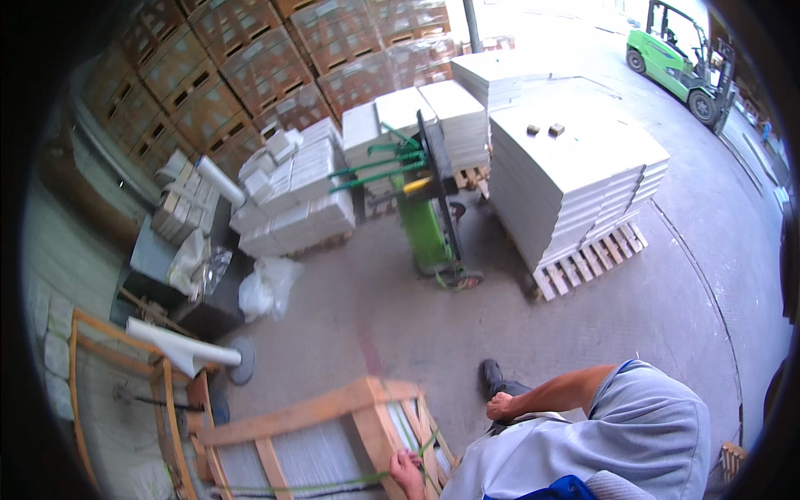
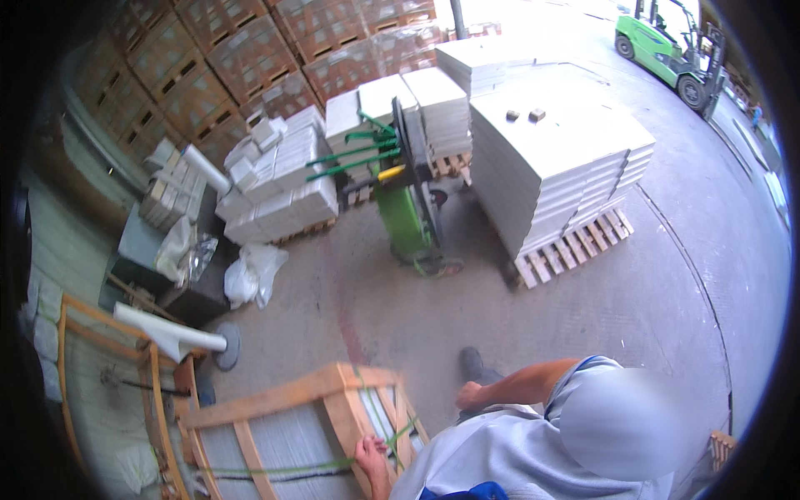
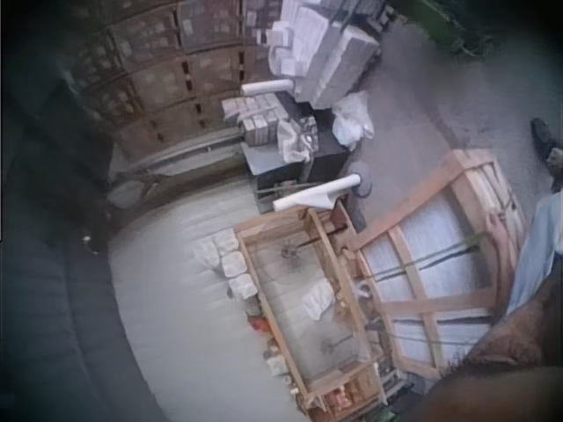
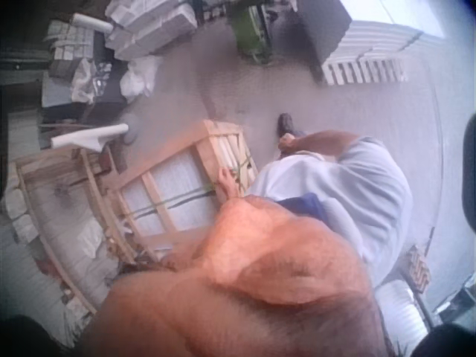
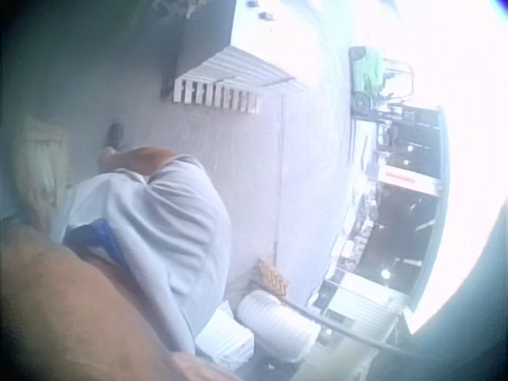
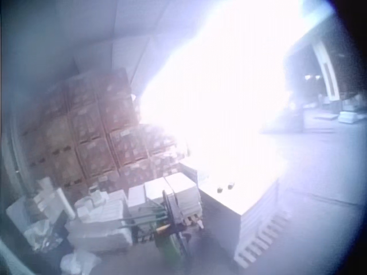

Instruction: The person secures a wooden crate using a green hand strapping tool and green straps, then wraps the crate with a roll of clear plastic film. The person kneels to tighten straps, stands to move around the crate, and uses both hands to unroll and smooth the film over the crate surface.

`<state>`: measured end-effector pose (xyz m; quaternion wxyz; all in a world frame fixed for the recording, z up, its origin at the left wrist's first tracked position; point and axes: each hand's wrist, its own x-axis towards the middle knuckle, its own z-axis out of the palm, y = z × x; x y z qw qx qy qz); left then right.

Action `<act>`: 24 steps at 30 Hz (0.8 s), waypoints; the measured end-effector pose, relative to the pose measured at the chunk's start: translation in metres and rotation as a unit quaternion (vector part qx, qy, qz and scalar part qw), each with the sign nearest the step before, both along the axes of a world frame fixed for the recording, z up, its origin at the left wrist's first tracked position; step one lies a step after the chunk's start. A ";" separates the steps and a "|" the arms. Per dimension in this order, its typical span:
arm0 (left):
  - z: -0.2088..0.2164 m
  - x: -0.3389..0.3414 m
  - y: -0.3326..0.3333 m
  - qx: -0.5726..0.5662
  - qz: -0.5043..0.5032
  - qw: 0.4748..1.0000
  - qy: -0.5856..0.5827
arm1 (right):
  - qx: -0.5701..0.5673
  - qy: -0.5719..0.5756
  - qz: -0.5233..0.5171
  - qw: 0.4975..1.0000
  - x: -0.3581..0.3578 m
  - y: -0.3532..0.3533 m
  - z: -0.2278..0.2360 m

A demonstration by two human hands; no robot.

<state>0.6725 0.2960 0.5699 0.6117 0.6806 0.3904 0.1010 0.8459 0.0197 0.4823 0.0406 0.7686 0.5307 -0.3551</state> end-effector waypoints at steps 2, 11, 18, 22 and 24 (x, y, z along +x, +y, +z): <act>-0.023 0.022 0.007 -0.024 0.003 0.999 0.044 | 0.053 -0.041 0.001 0.998 0.052 -0.012 -0.009; -0.055 0.170 0.014 -0.169 -0.044 0.981 0.089 | 0.042 -0.021 -0.067 0.997 0.194 0.015 -0.031; -0.073 0.365 0.097 -0.180 -0.144 0.967 0.111 | -0.062 0.110 -0.272 0.954 0.300 0.065 -0.030; -0.068 0.480 0.168 -0.153 -0.201 0.961 0.109 | -0.039 0.116 -0.301 0.946 0.360 0.129 -0.024; -0.060 0.531 0.205 -0.136 -0.216 0.961 0.106 | -0.029 0.112 -0.299 0.947 0.391 0.162 -0.020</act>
